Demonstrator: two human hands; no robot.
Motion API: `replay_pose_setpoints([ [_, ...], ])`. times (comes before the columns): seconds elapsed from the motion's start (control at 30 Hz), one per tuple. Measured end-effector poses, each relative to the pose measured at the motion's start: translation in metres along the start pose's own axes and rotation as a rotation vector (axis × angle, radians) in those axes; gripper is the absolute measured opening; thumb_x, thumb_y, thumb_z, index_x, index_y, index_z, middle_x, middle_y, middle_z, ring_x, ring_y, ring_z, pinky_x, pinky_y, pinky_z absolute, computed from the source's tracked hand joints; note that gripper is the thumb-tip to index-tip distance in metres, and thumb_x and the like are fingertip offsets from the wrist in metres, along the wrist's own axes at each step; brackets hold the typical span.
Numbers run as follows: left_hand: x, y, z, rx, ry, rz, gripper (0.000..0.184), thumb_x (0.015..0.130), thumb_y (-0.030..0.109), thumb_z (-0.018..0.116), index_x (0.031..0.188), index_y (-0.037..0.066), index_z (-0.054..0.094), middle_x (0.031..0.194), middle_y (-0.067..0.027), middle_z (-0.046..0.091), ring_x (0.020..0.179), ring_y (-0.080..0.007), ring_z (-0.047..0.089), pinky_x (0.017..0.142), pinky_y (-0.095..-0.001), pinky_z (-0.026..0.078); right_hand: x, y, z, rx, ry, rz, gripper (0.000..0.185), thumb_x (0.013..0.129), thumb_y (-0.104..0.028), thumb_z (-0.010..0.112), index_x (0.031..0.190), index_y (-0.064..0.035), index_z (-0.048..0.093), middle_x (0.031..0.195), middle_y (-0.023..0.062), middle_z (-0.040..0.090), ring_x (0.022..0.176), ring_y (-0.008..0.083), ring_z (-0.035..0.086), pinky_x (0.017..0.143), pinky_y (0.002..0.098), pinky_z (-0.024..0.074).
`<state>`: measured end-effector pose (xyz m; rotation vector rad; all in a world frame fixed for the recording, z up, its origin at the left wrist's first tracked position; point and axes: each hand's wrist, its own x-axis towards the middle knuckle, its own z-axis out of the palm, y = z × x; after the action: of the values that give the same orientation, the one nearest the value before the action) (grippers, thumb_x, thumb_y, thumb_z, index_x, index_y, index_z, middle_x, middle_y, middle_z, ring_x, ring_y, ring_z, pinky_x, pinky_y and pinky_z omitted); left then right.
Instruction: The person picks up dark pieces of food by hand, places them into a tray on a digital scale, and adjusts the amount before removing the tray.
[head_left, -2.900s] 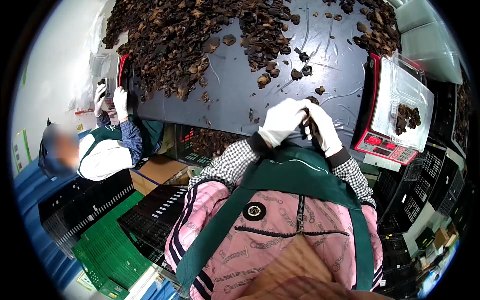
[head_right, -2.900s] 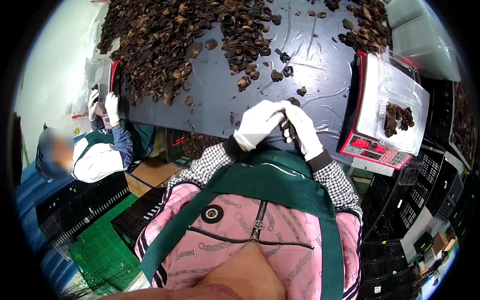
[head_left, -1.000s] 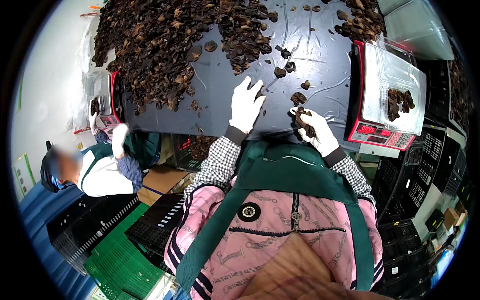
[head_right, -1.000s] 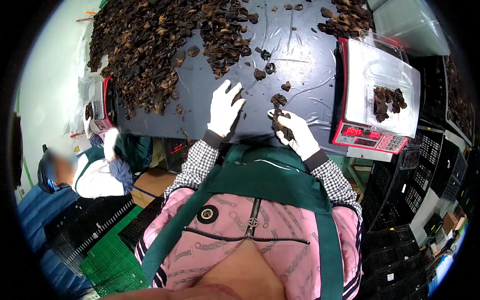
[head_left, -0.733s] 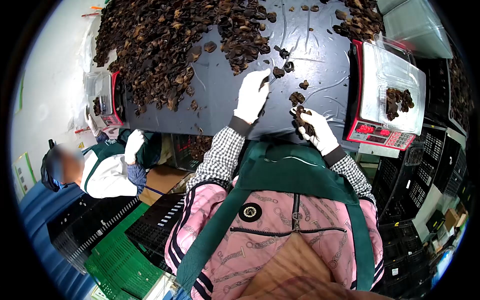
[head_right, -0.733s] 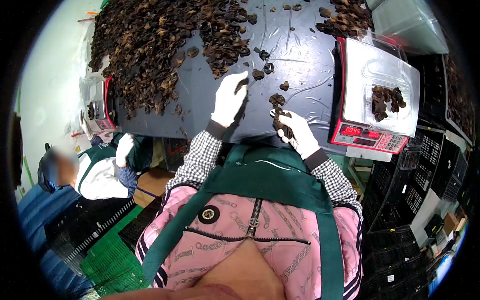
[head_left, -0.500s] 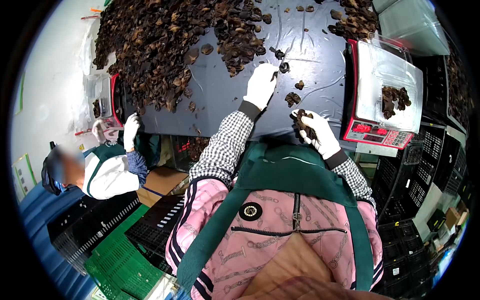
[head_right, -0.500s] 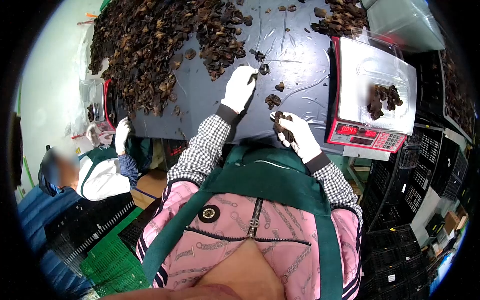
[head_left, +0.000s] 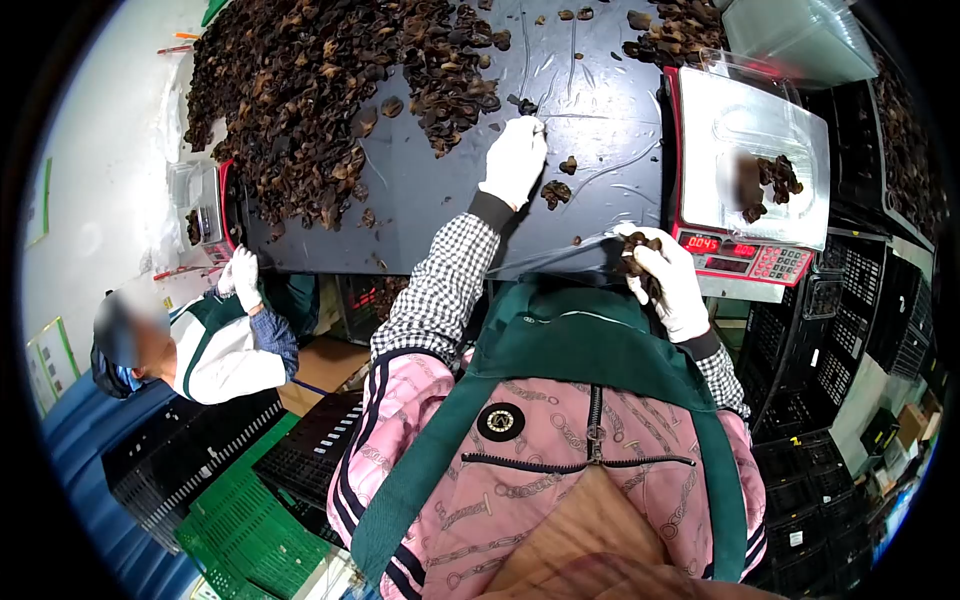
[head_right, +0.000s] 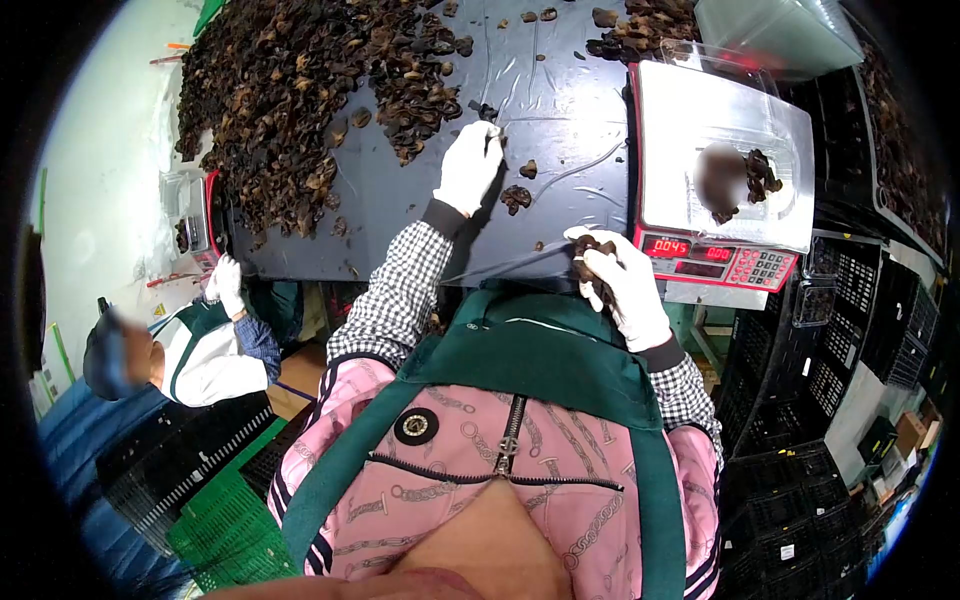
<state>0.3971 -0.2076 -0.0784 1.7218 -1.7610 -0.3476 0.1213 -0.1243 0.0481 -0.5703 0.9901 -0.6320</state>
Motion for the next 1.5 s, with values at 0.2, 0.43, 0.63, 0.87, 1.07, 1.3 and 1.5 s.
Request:
replay_pose_setpoints([
  [0.2,-0.012,0.047,-0.003,0.143,-0.303,0.103,0.022,0.09,0.015,0.064,0.112,0.012,0.066,0.095,-0.0128,0.059,0.089,-0.0328,0.063,0.077,-0.039,0.053,-0.028,-0.053,-0.031,-0.153,0.292,-0.35,0.031,0.096,-0.009,0.057,0.124,0.0023,0.063,0.08,0.0055,0.063,0.057,0.0072,0.054,0.048,0.0199,0.0396],
  [0.43,0.003,0.097,0.001,-0.202,-0.152,0.022,0.024,0.086,0.012,0.07,0.108,0.004,0.066,0.102,-0.0164,0.067,0.092,-0.0318,0.067,0.082,-0.0371,0.054,-0.021,-0.109,-0.113,-0.109,0.666,-0.774,0.03,0.099,-0.013,0.06,0.126,-0.0017,0.064,0.089,0.0016,0.065,0.067,0.0055,0.054,0.058,0.0188,0.043],
  [0.63,0.037,0.258,0.015,-0.449,-0.248,0.418,0.034,0.093,0.021,0.062,0.123,0.006,0.062,0.109,-0.0149,0.065,0.103,-0.0311,0.063,0.092,-0.0413,0.051,0.008,-0.113,-0.139,-0.505,0.652,-0.886,0.03,0.097,-0.002,0.057,0.125,0.0025,0.064,0.122,0.0113,0.068,0.105,0.0157,0.065,0.095,0.0286,0.0499],
  [0.87,0.034,0.258,0.009,-0.247,-0.264,0.417,0.029,0.081,0.017,0.067,0.108,0.008,0.073,0.106,-0.0149,0.069,0.102,-0.0332,0.064,0.09,-0.0424,0.051,0.014,-0.102,-0.152,-0.818,0.448,-1.027,0.04,0.088,0.0,0.066,0.127,-0.0009,0.059,0.127,0.0146,0.063,0.117,0.0223,0.061,0.102,0.0358,0.0482],
  [1.07,-0.055,0.111,-0.002,0.481,-0.215,0.076,0.045,0.086,0.024,0.068,0.128,0.008,0.063,0.136,-0.027,0.052,0.123,-0.0449,0.049,0.101,-0.0494,0.042,0.011,-0.099,-0.155,-0.905,0.573,-0.982,0.039,0.089,-0.008,0.069,0.128,-0.0036,0.061,0.12,0.0129,0.062,0.112,0.0241,0.061,0.097,0.0342,0.0489],
  [1.3,-0.128,0.057,-0.019,0.07,-0.045,-0.124,0.029,0.091,0.0,0.059,0.119,0.005,0.065,0.116,-0.0168,0.064,0.109,-0.0334,0.059,0.095,-0.0397,0.048,0.012,-0.101,-0.138,-0.888,0.728,-1.035,0.029,0.091,-0.002,0.065,0.12,0.0002,0.062,0.116,0.0099,0.065,0.106,0.02,0.063,0.097,0.0324,0.0483],
  [1.5,-0.194,0.033,-0.087,0.161,0.208,-0.355,0.017,0.093,0.002,0.06,0.108,0.003,0.068,0.107,-0.014,0.068,0.1,-0.0288,0.065,0.092,-0.0366,0.051,0.016,-0.097,-0.118,-0.821,0.654,-1.028,0.028,0.094,-0.003,0.061,0.122,0.001,0.063,0.115,0.0115,0.067,0.105,0.0211,0.063,0.096,0.0335,0.0492],
])
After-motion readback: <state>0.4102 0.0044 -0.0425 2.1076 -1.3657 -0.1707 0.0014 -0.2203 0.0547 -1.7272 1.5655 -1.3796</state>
